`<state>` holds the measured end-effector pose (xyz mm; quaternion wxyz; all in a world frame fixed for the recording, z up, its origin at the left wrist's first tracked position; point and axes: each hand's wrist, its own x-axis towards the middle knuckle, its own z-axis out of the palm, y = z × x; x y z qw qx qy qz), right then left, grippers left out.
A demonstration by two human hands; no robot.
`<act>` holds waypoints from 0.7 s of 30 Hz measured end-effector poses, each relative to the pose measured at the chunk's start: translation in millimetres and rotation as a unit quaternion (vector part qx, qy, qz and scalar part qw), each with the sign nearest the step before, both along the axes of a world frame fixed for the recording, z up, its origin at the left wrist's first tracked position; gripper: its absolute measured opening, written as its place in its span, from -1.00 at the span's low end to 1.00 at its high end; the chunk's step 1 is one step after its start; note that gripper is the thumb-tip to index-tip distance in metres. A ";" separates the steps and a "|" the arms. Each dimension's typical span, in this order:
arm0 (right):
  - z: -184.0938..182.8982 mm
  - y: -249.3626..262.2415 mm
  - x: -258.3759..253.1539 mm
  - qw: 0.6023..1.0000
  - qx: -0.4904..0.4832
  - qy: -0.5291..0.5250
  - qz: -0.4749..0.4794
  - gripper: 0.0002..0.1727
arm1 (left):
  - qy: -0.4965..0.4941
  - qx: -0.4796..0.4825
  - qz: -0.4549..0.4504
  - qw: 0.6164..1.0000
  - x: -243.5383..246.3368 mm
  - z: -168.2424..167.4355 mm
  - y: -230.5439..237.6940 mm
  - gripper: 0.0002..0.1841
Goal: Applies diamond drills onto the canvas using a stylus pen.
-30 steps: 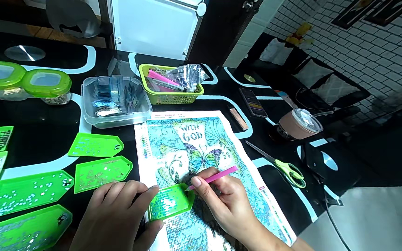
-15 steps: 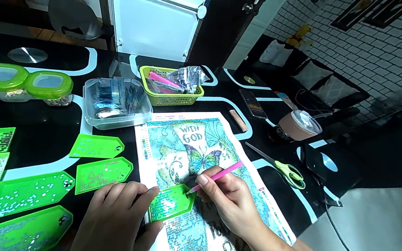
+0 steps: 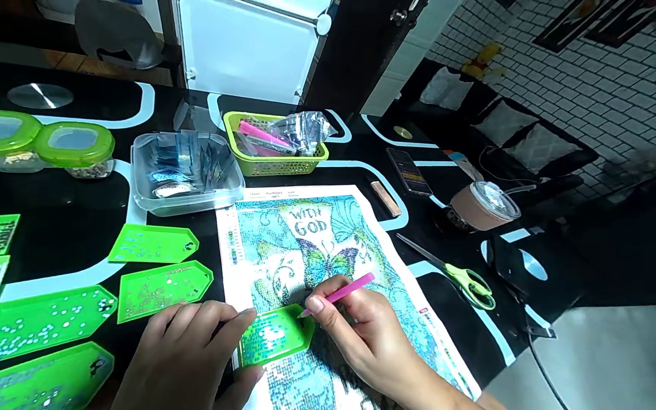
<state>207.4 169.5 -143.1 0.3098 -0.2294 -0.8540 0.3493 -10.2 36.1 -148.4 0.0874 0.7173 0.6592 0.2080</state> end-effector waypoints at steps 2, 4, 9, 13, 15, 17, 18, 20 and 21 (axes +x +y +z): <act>-1.3 -0.1 -0.6 1.000 0.004 -0.008 -0.005 -0.67 | 0.002 0.005 0.002 1.000 0.4 -0.8 0.1 -0.47; -2.1 0.2 -0.8 1.000 0.006 -0.011 -0.007 -0.68 | 0.004 0.010 0.002 1.000 0.6 -1.8 -0.2 -0.47; -3.2 0.6 -0.6 1.000 0.008 -0.005 -0.006 -0.67 | 0.008 0.023 0.004 1.000 1.1 -4.3 -0.3 -0.49; -1.4 1.3 0.3 1.000 -0.017 0.020 0.001 -0.70 | 0.009 0.023 0.006 1.000 1.3 -4.3 0.1 -0.48; 0.4 0.9 2.8 0.998 -0.054 0.043 -0.002 -0.72 | 0.007 0.022 0.005 1.000 1.0 -4.2 0.0 -0.48; 2.1 -2.0 7.8 0.990 -0.119 0.076 -0.006 -0.74 | 0.005 0.017 0.002 1.000 0.6 -3.3 -0.1 -0.47; 2.5 -4.7 11.0 0.984 -0.154 0.091 -0.008 -0.75 | 0.003 0.015 0.000 1.000 0.5 -2.8 0.0 -0.47; 0.5 -10.3 18.1 0.971 -0.211 0.110 -0.007 -0.78 | 0.002 0.011 -0.002 1.000 0.1 -1.8 0.1 -0.47; -2.4 -12.7 21.5 0.968 -0.225 0.115 -0.003 -0.79 | 0.000 0.007 -0.003 1.000 -0.1 -1.1 0.2 -0.47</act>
